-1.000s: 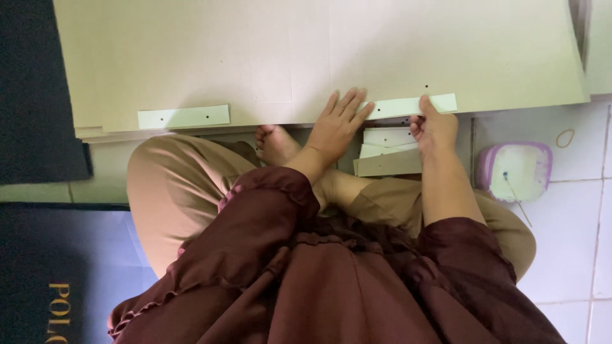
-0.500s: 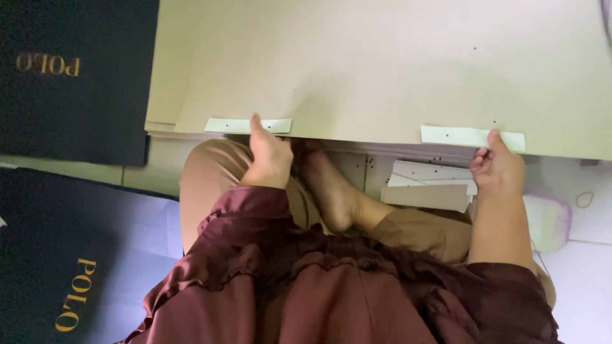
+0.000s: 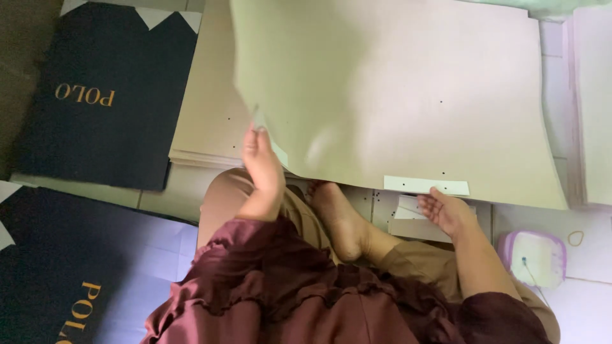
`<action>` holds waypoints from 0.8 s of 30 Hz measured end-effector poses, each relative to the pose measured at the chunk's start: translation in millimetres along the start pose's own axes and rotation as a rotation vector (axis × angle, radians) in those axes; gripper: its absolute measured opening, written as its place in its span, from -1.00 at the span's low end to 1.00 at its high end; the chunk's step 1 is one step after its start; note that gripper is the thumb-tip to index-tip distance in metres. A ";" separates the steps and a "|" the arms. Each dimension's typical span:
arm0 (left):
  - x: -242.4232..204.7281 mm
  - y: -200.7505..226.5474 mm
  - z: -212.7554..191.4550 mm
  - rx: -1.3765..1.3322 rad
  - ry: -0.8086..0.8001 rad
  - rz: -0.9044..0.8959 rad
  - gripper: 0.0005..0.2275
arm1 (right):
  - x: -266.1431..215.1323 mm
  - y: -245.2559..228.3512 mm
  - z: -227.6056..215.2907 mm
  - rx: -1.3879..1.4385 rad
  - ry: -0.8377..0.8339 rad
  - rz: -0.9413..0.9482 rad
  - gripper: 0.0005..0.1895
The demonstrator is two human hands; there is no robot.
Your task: Assembling paper bags by gluing reinforcement strips and folding the bag material.
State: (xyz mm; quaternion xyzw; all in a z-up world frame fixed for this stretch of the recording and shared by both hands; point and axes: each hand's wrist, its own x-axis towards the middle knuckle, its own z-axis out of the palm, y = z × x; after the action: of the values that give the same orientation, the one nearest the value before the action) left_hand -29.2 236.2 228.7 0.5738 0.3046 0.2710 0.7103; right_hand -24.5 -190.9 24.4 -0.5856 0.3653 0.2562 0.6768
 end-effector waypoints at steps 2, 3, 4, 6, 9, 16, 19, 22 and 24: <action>-3.7 -46.3 -4.5 0.041 -0.134 0.228 -0.70 | -27.2 -4.0 13.5 -0.235 -0.072 0.036 -0.55; -5.9 -69.8 -6.4 0.088 -0.269 0.455 -0.65 | -41.0 -5.7 19.7 -0.466 -0.143 0.077 -0.38; -13.3 -66.8 -4.8 0.085 -0.264 0.456 -0.65 | -54.7 -16.4 32.0 -0.472 -0.143 0.073 -0.38; -30.7 -62.4 -3.0 0.283 -0.514 0.588 -0.61 | -83.4 -34.1 54.7 -0.469 -0.218 -0.107 -0.38; -38.1 -89.4 6.4 0.523 -0.697 0.727 -0.54 | -90.3 -72.1 90.3 -0.299 -0.403 -0.272 -0.13; -47.8 -125.6 19.3 0.800 -0.935 0.900 -0.57 | -7.7 -103.1 85.4 -0.292 -0.067 -0.540 -0.41; -19.3 -106.5 20.3 0.720 -0.786 0.871 -0.59 | 2.7 -104.1 83.8 -0.385 -0.052 -0.635 -0.51; 41.6 -108.2 17.2 0.539 -0.581 0.437 -0.81 | 6.5 -98.0 82.9 -0.370 -0.045 -0.649 -0.19; 97.2 -165.9 16.3 0.607 -0.400 -0.110 -0.71 | 17.0 -94.2 82.2 -0.485 0.019 -0.683 -0.07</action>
State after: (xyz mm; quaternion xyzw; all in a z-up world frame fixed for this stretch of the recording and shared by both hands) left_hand 53.7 264.7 56.9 0.7830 0.2565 0.0120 0.5666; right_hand 74.6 -129.0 71.8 -0.8178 0.0852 0.0901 0.5620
